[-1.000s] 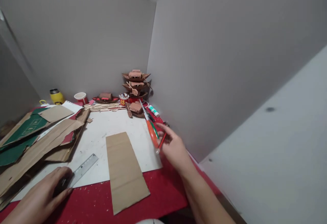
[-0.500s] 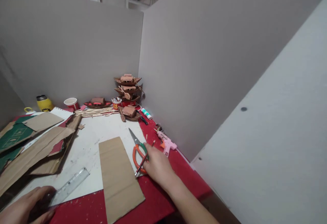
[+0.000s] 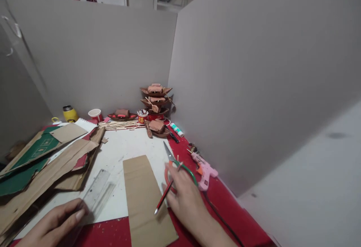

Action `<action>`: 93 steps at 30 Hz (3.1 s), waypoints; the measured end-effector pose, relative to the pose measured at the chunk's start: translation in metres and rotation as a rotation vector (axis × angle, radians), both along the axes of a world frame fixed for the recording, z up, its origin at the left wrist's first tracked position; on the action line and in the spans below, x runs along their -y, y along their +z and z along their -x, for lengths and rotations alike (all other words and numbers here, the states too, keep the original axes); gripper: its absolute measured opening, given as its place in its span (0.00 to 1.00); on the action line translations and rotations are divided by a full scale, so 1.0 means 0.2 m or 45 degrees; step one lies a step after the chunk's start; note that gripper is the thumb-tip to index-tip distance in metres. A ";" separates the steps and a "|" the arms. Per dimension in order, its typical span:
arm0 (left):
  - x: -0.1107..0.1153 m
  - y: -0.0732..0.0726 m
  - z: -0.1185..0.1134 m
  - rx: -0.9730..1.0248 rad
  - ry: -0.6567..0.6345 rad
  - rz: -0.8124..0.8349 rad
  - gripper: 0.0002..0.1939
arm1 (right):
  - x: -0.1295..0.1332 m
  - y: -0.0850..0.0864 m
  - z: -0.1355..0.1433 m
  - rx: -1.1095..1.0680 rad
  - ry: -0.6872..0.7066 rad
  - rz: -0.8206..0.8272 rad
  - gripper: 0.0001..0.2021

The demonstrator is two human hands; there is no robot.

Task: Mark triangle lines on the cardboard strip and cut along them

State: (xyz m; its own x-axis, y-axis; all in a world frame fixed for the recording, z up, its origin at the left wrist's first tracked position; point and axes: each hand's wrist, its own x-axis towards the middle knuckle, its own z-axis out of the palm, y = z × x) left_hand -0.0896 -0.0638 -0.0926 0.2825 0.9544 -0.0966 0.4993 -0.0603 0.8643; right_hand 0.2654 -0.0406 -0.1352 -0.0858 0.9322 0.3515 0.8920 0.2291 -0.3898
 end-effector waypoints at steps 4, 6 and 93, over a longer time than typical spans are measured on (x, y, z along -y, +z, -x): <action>-0.05 0.01 -0.05 0.333 -0.010 0.287 0.21 | 0.03 0.00 0.14 0.065 0.311 0.060 0.29; -0.08 0.00 -0.06 0.498 -0.002 0.479 0.21 | 0.03 0.00 0.19 0.167 0.347 0.089 0.31; -0.47 -0.02 -0.21 -0.859 -0.382 -0.192 0.16 | -0.19 -0.04 0.22 0.010 0.483 0.264 0.26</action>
